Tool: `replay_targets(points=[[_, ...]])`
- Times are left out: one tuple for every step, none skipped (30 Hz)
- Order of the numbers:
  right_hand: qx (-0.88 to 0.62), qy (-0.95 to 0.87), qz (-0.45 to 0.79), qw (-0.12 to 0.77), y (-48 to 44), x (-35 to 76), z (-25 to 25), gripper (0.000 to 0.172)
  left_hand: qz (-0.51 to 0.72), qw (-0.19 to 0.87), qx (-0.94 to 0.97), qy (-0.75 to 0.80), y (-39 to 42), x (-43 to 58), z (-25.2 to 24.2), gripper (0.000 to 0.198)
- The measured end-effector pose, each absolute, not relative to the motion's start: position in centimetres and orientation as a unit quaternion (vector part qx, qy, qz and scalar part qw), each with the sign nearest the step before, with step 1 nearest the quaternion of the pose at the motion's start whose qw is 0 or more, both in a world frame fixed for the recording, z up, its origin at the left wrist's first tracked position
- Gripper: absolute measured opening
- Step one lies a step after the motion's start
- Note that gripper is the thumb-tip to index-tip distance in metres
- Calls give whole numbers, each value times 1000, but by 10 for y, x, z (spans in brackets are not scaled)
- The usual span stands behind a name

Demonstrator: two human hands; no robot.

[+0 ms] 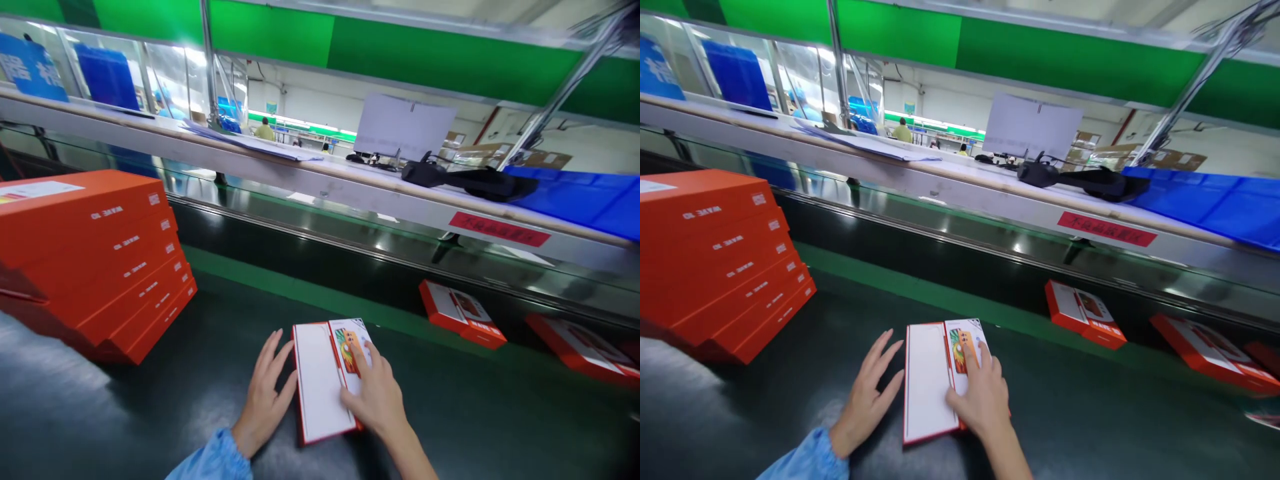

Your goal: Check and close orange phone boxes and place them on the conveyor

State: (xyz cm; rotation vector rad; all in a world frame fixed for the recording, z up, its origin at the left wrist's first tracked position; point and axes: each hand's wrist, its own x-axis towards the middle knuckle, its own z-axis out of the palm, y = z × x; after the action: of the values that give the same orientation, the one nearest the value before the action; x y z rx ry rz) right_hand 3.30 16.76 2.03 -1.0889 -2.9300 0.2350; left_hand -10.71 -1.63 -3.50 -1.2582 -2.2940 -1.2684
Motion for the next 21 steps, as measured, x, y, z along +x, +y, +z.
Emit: replay_targets(points=[[-352, -932, 82, 3, 179, 14, 25, 78, -433, 139, -418, -786, -20, -111, -36, 41], [-360, -929, 89, 5, 191, -7, 30, 79, -431, 159, -411, -788, -22, -114, -38, 40], [-371, -924, 89, 11, 205, -30, 35, 80, -426, 176, -408, -788, -22, -117, -40, 40], [-381, -920, 87, 19, 219, -55, 40, 80, -419, 191, -410, -787, -21, -120, -43, 39], [-392, -916, 84, 27, 233, -80, 45, 80, -411, 205, -418, -783, -20, -122, -47, 39], [-404, -910, 82, 35, 246, -103, 49, 78, -403, 218, -431, -777, -17, -124, -52, 39], [-418, -904, 81, 42, 257, -126, 52, 77, -395, 233, -447, -768, -13, -126, -58, 38], [-433, -896, 82, 48, 266, -146, 54, 76, -386, 249, -464, -757, -10, -128, -65, 37], [-447, -889, 84, 52, 274, -163, 54, 76, -378, 265, -480, -746, -6, -131, -72, 35], [-460, -882, 86, 54, 280, -177, 53, 77, -370, 278, -493, -737, -2, -135, -81, 34], [-471, -876, 88, 51, 284, -188, 50, 79, -363, 289, -504, -728, 1, -139, -89, 33], [-478, -872, 91, 46, 288, -196, 46, 80, -356, 296, -514, -722, 4, -142, -97, 33], [-483, -870, 93, 39, 291, -202, 43, 80, -352, 298, -520, -719, 7, -146, -104, 33], [-483, -870, 93, 34, 294, -205, 39, 78, -348, 295, -522, -720, 10, -149, -109, 35], [-480, -872, 90, 32, 296, -206, 37, 75, -347, 288, -521, -725, 12, -151, -112, 37], [-474, -876, 83, 36, 297, -205, 35, 72, -347, 280, -517, -731, 13, -152, -113, 38], [-465, -881, 72, 48, 297, -201, 34, 69, -348, 276, -512, -736, 14, -152, -112, 40], [-449, -889, 56, 68, 294, -194, 32, 67, -349, 275, -507, -739, 14, -151, -108, 43], [-429, -898, 39, 91, 289, -185, 29, 65, -350, 277, -500, -742, 14, -150, -103, 47], [-406, -907, 24, 110, 280, -172, 23, 63, -353, 279, -485, -750, 13, -147, -96, 51], [-366, -920, 10, 136, 269, -156, 14, 59, -356, 282, -464, -760, 12, -145, -88, 56]])
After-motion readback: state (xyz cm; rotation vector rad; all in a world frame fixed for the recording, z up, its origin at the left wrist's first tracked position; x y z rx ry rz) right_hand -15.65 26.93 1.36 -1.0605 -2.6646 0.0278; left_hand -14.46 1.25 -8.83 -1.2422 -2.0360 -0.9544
